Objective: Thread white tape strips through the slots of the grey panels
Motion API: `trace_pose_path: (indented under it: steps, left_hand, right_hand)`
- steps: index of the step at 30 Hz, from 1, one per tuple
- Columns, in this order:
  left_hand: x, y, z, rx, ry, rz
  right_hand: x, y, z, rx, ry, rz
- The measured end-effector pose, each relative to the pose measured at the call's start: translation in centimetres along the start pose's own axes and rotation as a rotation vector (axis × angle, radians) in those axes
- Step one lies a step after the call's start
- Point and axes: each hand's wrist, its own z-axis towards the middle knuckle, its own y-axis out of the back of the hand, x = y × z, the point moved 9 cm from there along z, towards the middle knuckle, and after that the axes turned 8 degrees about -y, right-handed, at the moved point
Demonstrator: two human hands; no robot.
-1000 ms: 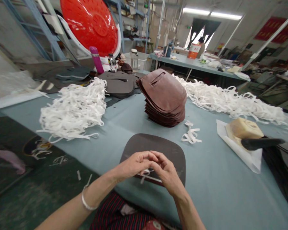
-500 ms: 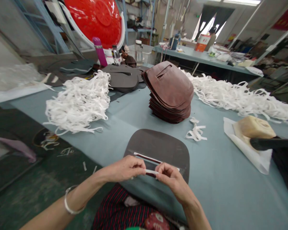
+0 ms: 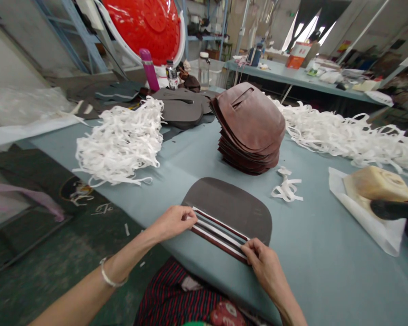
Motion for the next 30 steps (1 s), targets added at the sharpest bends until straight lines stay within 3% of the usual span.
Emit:
trace_pose_path:
  steps: [5, 10, 15, 30]
  left_hand:
    - [0.7, 2.2, 1.1, -0.034, -0.007, -0.004]
    - [-0.2, 2.3, -0.1, -0.025, -0.031, 0.019]
    - [1.1, 2.9, -0.5, -0.131, 0.108, 0.113]
    - [2.9, 2.7, 0.3, -0.14, 0.174, 0.154]
  right_hand:
    - [0.4, -0.6, 0.5, -0.05, -0.033, 0.033]
    - [-0.2, -0.5, -0.1, -0.02, 0.03, 0.028]
    - [-1.7, 0.0, -0.4, -0.122, -0.058, -0.104]
    - [-2.1, -0.3, -0.5, -0.121, -0.106, -0.105]
